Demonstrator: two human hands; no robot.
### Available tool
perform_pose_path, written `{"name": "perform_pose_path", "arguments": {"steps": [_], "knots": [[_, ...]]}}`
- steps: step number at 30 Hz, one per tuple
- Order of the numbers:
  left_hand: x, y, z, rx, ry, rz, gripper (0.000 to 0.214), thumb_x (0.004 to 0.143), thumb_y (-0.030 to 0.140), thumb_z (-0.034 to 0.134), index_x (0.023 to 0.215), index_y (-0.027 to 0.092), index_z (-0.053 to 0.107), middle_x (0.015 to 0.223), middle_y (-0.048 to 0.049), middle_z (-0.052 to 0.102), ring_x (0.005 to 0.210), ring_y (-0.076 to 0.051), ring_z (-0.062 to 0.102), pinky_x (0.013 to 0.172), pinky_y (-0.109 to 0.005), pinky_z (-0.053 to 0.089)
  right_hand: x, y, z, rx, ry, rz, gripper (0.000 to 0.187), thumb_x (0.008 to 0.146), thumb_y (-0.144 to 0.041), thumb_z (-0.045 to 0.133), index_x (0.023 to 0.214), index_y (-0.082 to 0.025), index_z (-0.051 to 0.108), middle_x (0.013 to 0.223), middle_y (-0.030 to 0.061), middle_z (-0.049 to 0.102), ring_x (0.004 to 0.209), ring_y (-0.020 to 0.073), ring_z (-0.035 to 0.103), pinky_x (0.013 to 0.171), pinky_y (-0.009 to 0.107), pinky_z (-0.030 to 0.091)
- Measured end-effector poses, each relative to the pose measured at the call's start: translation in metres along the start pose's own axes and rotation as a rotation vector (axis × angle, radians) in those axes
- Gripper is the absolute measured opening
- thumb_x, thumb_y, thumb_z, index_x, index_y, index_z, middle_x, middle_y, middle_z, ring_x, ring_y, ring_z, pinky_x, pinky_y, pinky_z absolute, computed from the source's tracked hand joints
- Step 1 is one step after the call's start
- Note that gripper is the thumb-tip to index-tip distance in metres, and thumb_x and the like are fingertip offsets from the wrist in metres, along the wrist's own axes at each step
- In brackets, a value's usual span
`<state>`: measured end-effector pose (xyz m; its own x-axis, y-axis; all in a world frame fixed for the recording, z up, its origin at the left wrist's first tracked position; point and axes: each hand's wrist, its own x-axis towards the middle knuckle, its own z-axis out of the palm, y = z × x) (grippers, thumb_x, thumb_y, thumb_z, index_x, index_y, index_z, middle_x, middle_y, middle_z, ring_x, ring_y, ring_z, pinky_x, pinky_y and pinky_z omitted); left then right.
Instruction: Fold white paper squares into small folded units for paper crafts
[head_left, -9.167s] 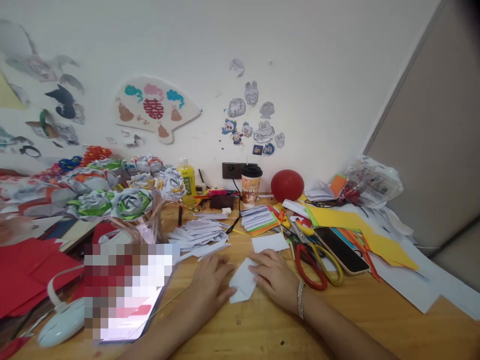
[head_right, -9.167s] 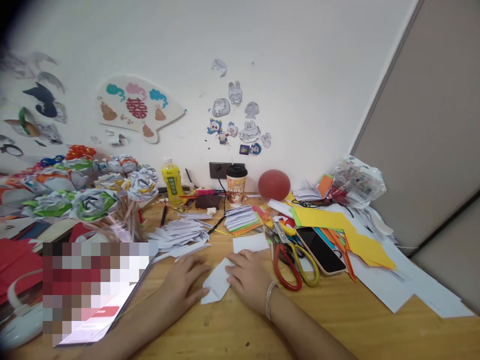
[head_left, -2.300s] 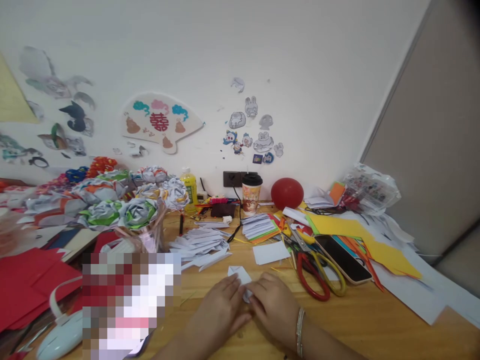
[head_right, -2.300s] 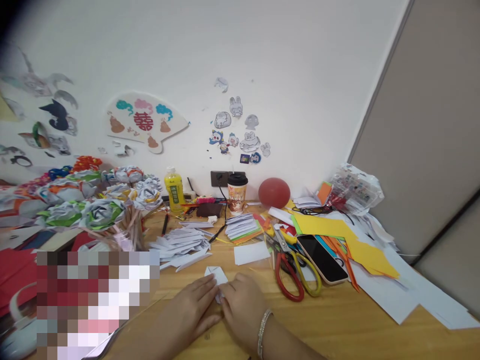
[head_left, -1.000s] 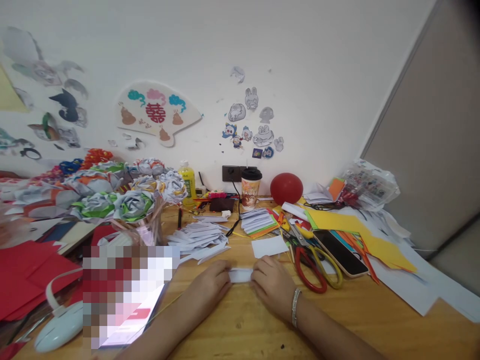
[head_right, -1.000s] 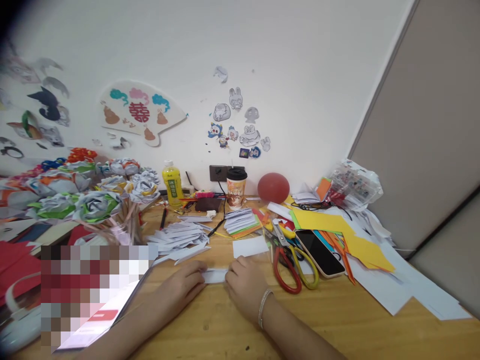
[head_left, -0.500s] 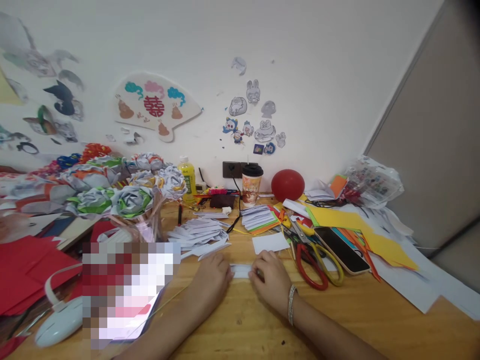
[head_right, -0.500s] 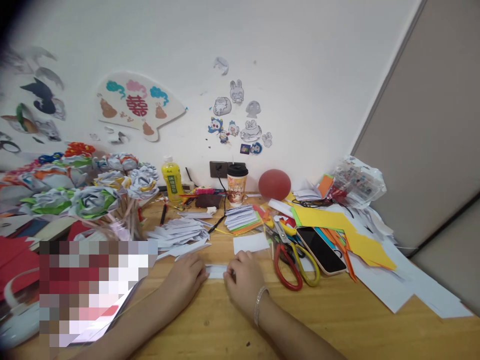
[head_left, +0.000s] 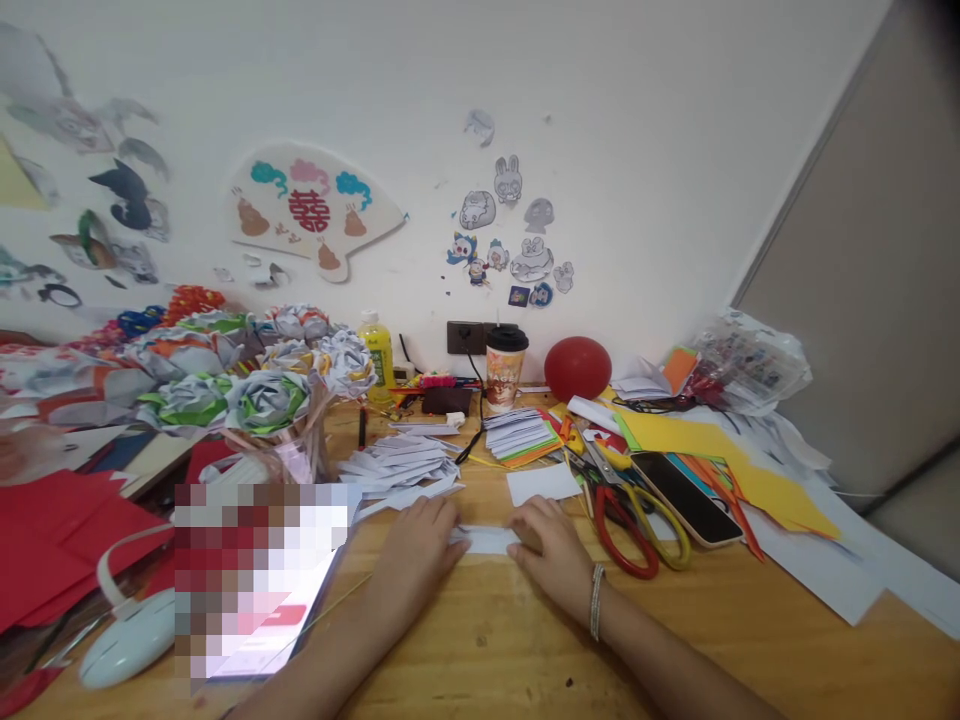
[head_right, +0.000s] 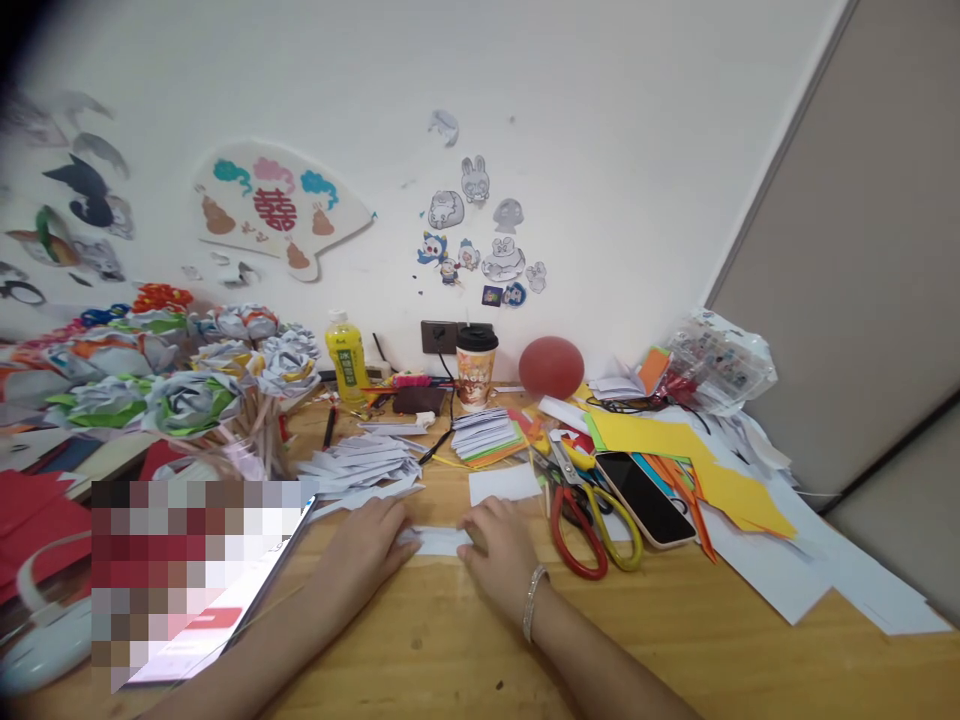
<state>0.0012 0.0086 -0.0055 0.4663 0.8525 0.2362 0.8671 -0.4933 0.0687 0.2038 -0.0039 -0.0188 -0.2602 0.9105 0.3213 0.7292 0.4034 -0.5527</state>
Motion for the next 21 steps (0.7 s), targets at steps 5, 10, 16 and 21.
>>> {"name": "perform_pose_path", "arguments": {"steps": [5, 10, 16, 21], "knots": [[-0.005, -0.005, 0.005, -0.006, 0.126, 0.338, 0.012, 0.089, 0.019, 0.047, 0.092, 0.017, 0.059, 0.09, -0.0052, 0.061, 0.087, -0.021, 0.052, 0.078, -0.035, 0.043, 0.003, 0.004, 0.0, -0.323, -0.049, -0.365, 0.003, 0.081, -0.018, 0.06, 0.08, -0.019, 0.062, 0.083, 0.0022, 0.061, 0.08, 0.0178, 0.048, 0.07, 0.03, 0.033], [-0.005, 0.0, 0.001, -0.026, 0.071, 0.309, 0.024, 0.092, 0.013, 0.037, 0.079, 0.015, 0.058, 0.082, -0.0042, 0.059, 0.076, -0.018, 0.052, 0.07, -0.03, 0.045, 0.005, 0.007, 0.006, -0.566, 0.012, -0.514, 0.005, 0.082, -0.021, 0.061, 0.085, -0.017, 0.061, 0.074, 0.0024, 0.059, 0.072, 0.0185, 0.045, 0.062, 0.03, 0.03], [-0.005, 0.004, 0.0, -0.044, 0.029, 0.262, 0.024, 0.091, 0.01, 0.036, 0.081, 0.015, 0.058, 0.081, -0.0043, 0.059, 0.075, -0.018, 0.053, 0.07, -0.03, 0.044, 0.006, 0.008, 0.013, -0.645, -0.013, -0.58, 0.008, 0.081, -0.016, 0.06, 0.074, -0.015, 0.058, 0.073, 0.0038, 0.057, 0.071, 0.0185, 0.044, 0.061, 0.03, 0.029], [-0.006, 0.001, 0.002, -0.006, 0.049, 0.376, 0.025, 0.089, 0.003, 0.036, 0.086, 0.015, 0.058, 0.086, -0.0051, 0.06, 0.08, -0.018, 0.053, 0.072, -0.029, 0.044, 0.003, 0.005, 0.01, -0.551, -0.048, -0.467, 0.009, 0.083, -0.011, 0.054, 0.077, -0.014, 0.06, 0.076, 0.0052, 0.058, 0.074, 0.0185, 0.046, 0.064, 0.03, 0.032]]}}
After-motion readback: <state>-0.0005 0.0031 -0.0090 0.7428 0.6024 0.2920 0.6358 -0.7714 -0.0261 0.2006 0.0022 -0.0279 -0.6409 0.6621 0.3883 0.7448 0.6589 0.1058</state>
